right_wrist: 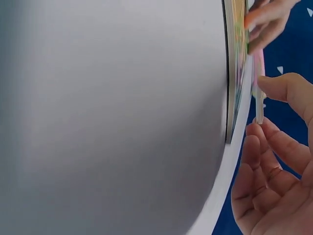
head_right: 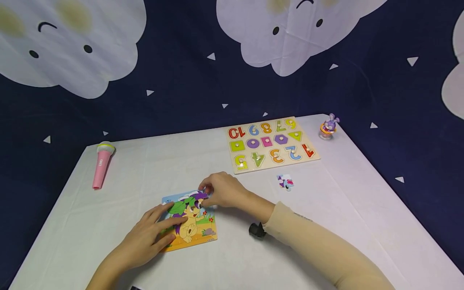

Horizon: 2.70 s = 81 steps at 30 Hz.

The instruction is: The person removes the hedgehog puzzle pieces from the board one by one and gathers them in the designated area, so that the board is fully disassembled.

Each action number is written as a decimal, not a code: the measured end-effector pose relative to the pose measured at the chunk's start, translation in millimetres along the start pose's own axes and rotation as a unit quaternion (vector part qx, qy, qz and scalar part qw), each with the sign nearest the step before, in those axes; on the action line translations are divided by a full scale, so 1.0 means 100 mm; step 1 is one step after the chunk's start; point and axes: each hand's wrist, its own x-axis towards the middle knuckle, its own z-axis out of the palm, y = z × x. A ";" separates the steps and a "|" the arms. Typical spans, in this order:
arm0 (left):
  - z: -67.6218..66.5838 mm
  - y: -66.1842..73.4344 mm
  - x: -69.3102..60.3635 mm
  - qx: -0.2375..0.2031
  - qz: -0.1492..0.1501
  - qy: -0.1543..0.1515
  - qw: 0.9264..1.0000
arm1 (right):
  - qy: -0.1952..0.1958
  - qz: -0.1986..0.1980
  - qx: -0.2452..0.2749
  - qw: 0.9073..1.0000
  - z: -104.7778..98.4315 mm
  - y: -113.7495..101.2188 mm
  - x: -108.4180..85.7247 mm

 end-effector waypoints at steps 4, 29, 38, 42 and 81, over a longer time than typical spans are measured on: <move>0.00 0.01 0.00 0.001 -0.006 -0.005 1.000 | 0.008 0.004 0.003 1.000 -0.09 0.10 -0.06; 0.01 -0.02 -0.03 -0.011 -0.015 0.000 1.000 | 0.031 0.041 -0.005 0.999 -0.64 0.91 -0.55; 0.02 -0.01 0.00 -0.007 -0.016 -0.003 1.000 | 0.039 0.039 -0.024 0.998 -0.83 1.12 -0.74; 0.02 0.00 0.00 -0.005 -0.011 0.002 1.000 | 0.037 0.046 -0.029 0.998 -0.88 1.15 -0.79; 0.00 0.02 0.01 -0.010 -0.024 -0.007 1.000 | 0.028 0.051 -0.035 0.998 -0.87 1.22 -0.79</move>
